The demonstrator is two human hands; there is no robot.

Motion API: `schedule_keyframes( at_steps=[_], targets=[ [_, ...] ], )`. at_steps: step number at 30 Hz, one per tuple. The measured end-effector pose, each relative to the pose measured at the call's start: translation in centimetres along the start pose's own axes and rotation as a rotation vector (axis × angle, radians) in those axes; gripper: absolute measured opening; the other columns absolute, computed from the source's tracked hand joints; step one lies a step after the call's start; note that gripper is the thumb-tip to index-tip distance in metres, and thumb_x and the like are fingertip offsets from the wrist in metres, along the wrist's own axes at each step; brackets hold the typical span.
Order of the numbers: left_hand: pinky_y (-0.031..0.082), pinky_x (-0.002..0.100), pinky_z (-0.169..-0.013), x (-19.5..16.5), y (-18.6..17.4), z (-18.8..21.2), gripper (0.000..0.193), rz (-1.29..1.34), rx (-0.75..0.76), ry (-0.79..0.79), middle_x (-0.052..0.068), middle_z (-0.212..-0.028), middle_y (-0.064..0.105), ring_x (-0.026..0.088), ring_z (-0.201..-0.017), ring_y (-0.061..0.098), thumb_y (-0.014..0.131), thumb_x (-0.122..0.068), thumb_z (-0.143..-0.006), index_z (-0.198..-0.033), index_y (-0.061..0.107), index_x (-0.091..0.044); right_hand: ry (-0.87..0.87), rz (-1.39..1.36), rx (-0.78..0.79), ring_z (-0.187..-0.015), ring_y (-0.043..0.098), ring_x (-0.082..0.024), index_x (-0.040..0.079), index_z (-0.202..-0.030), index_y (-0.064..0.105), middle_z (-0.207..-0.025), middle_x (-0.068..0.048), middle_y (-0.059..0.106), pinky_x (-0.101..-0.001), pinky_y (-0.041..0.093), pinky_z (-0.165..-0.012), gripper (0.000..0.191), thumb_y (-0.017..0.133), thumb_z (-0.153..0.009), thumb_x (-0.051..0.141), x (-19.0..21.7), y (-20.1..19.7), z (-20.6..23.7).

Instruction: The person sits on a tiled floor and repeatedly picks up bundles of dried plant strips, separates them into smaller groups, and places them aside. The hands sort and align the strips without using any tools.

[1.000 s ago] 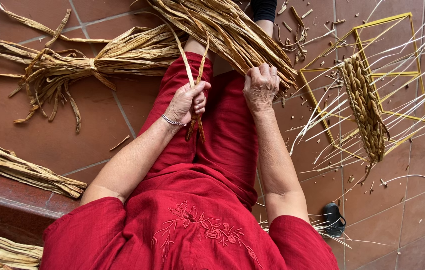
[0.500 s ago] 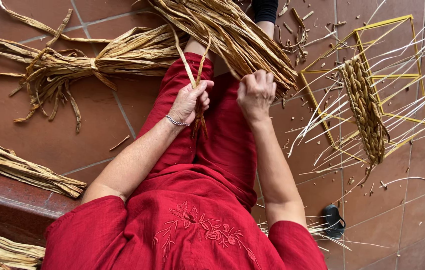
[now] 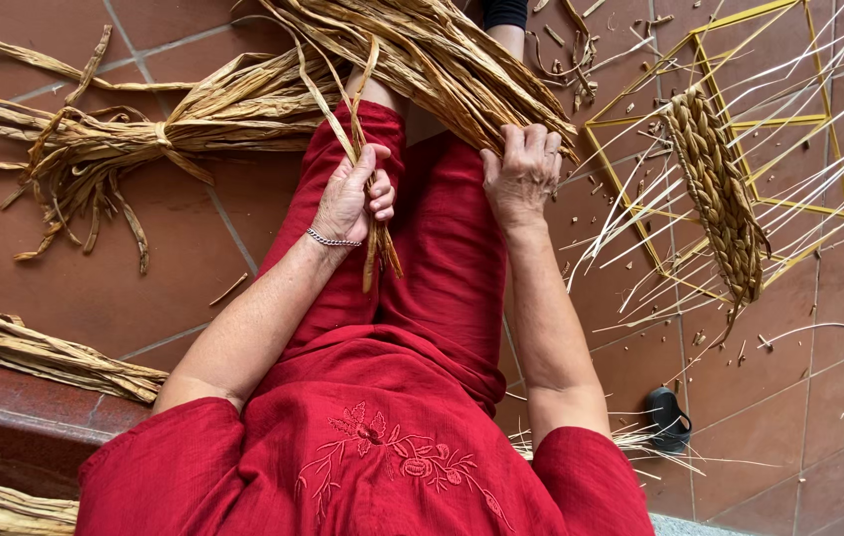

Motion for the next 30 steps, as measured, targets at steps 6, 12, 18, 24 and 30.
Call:
schedule_keyframes(
  at_steps=[6,12,18,24,30],
  targets=[
    [0.041,0.027,-0.050,-0.1,0.3,-0.2,0.021,-0.057,-0.030,-0.022,-0.001,-0.067,0.047,0.011,-0.055,0.046,0.060,-0.032,-0.107,-0.118,0.061,-0.014,0.104,-0.072,0.114,-0.095,0.058,-0.026,0.011,-0.091,0.073,-0.095,-0.008,0.065,-0.0433,0.050,-0.083,0.021,0.089,-0.080,0.020,-2.0,1.5,-1.2],
    [0.045,0.028,-0.054,0.1,0.2,-0.3,0.019,-0.049,-0.010,-0.054,0.001,-0.073,0.055,0.013,-0.062,0.053,0.062,-0.025,-0.105,-0.116,0.063,-0.010,0.458,-0.452,0.349,-0.076,0.066,-0.017,0.013,-0.096,0.076,-0.082,-0.005,0.073,-0.0368,0.057,-0.071,0.011,0.074,-0.097,0.023,-4.8,2.6,-0.2],
    [0.045,0.027,-0.054,0.6,-0.3,-0.8,0.020,-0.054,-0.007,-0.050,0.001,-0.077,0.059,0.013,-0.064,0.056,0.067,-0.021,-0.103,-0.119,0.062,-0.009,0.822,-1.335,0.616,-0.065,0.069,-0.014,0.001,-0.104,0.068,-0.082,-0.008,0.072,-0.0293,0.060,-0.058,0.019,0.066,-0.104,0.020,-1.7,6.0,3.7],
    [0.045,0.027,-0.055,1.3,-0.7,-1.1,0.027,-0.130,-0.008,-0.051,0.000,-0.079,0.059,0.011,-0.064,0.055,0.068,-0.023,-0.104,-0.124,0.063,-0.006,0.974,-1.638,0.696,-0.073,0.075,-0.020,0.001,-0.109,0.062,-0.090,-0.013,0.074,-0.0350,0.065,-0.062,0.020,0.063,-0.102,0.019,2.1,7.7,8.0],
    [0.046,0.027,-0.054,-1.4,0.9,0.1,0.034,0.014,-0.062,-0.033,0.003,-0.076,0.059,0.013,-0.062,0.056,0.055,-0.035,-0.106,-0.127,0.057,-0.008,0.955,-1.605,0.658,-0.072,0.074,-0.020,0.003,-0.118,0.052,-0.091,-0.012,0.072,-0.0374,0.064,-0.058,0.027,0.062,-0.103,0.024,2.5,9.6,8.9]
  ],
)
Point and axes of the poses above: each hand's wrist, its own z-axis away from the middle knuckle, its own y-axis out of the palm, x = y × z, the point moved 8 cm from there along -z, towards the middle knuckle
